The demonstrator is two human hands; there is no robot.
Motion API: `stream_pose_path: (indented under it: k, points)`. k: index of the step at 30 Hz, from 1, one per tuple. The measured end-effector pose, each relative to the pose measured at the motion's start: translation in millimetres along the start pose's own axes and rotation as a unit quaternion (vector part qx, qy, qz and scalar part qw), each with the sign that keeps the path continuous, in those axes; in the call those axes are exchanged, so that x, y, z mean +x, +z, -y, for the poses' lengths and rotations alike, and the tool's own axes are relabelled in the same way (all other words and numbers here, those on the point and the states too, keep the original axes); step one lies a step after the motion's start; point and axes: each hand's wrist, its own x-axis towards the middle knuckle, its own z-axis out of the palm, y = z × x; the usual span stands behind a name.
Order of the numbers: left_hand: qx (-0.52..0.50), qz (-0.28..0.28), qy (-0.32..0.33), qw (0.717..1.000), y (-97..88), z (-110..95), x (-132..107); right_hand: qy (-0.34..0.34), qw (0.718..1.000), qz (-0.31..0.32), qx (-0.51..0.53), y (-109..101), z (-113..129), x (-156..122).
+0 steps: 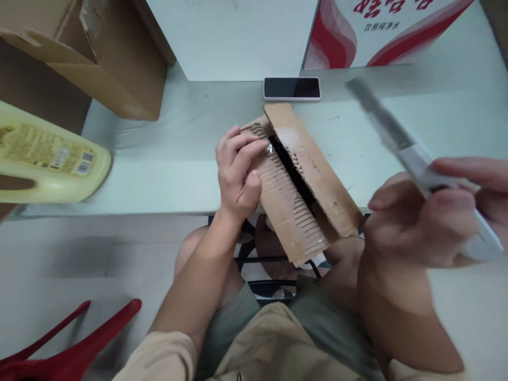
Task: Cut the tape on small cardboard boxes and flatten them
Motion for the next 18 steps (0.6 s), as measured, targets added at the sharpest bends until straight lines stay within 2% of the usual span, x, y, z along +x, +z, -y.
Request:
stream_pose_path:
  k: [2,3,6,9,11,14,18]
  points:
    - [-0.004,-0.001,0.011,1.0,-1.8,2.4,-0.3,-0.044,0.99,-0.13,0.017,14.4,-8.0,4.6]
    - [-0.004,0.0,0.012,1.0,-2.6,3.4,-0.5,-0.044,0.989,-0.144,0.013,18.9,-15.4,6.7]
    - [-0.011,0.003,0.007,1.0,-3.4,5.3,-1.1,0.035,0.995,-0.034,-0.087,18.7,-48.6,9.1]
    - [-0.02,-0.006,0.009,1.0,-1.9,5.9,-1.6,0.114,0.968,0.076,-0.212,10.3,-86.7,4.1]
    - [-0.016,-0.014,0.007,1.0,-0.4,6.2,-1.6,0.139,0.949,0.119,-0.258,9.0,-105.8,-0.9]
    - [-0.003,-0.012,0.002,1.0,0.8,7.5,-0.9,0.163,0.921,0.157,-0.318,14.8,-117.7,-5.3]
    - [-0.02,-0.005,0.012,1.0,0.5,10.0,0.3,0.211,0.879,0.197,-0.379,21.6,-113.6,-4.3]
